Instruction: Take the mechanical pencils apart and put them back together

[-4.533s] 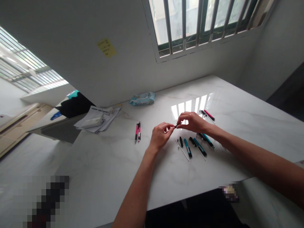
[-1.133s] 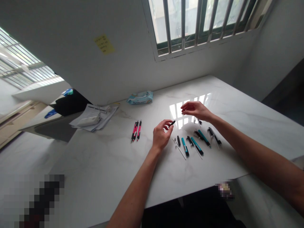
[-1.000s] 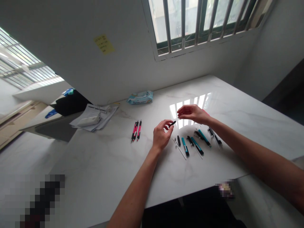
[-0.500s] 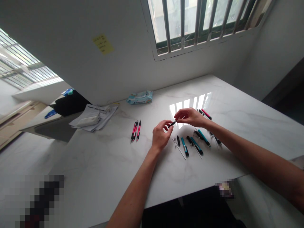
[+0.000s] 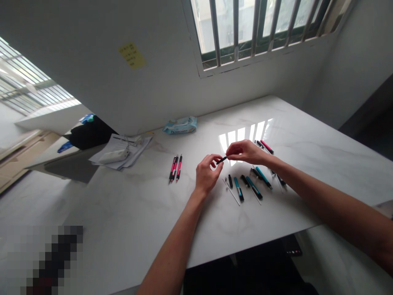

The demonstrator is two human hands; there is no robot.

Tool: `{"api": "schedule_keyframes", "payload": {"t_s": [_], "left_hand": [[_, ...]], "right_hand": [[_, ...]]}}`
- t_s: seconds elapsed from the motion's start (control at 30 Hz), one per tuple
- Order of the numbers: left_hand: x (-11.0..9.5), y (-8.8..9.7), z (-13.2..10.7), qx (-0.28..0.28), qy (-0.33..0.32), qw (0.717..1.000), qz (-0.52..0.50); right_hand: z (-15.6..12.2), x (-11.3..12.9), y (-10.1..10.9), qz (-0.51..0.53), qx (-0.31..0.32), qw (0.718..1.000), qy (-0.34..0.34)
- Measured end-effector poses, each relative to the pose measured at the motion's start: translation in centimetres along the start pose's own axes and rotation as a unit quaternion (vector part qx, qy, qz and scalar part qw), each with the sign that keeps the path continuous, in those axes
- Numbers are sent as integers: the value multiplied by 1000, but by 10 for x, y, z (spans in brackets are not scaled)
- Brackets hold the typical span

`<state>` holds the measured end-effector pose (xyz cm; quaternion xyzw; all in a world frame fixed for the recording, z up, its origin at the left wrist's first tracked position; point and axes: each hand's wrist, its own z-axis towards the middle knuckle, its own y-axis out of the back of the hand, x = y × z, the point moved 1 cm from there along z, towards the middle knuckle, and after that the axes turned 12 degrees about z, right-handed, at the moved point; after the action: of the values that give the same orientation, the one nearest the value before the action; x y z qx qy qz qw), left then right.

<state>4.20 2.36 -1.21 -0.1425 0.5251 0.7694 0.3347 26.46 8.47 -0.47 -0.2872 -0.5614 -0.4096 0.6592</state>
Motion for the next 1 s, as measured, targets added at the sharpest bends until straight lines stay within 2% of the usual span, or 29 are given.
{"api": "schedule_keyframes", "payload": {"t_s": [0.23, 0.37, 0.63, 0.8, 1.0], "left_hand": [[-1, 1, 0, -2, -8, 1000, -6], [-2, 0, 1, -3, -12, 1000, -6], [-1, -2, 2, -4, -15, 1000, -7], [-1, -4, 2, -2, -19, 1000, -12], [-2, -3, 2, 0, -34, 999, -14]], "right_hand": [[0, 2, -1, -29, -9, 1000, -8], [-1, 1, -2, -93, -14, 995, -30], [-4, 8, 1, -116, 29, 993, -3], [-4, 14, 3, -156, 40, 986, -37], [-4, 16, 4, -165, 59, 984, -32]]}}
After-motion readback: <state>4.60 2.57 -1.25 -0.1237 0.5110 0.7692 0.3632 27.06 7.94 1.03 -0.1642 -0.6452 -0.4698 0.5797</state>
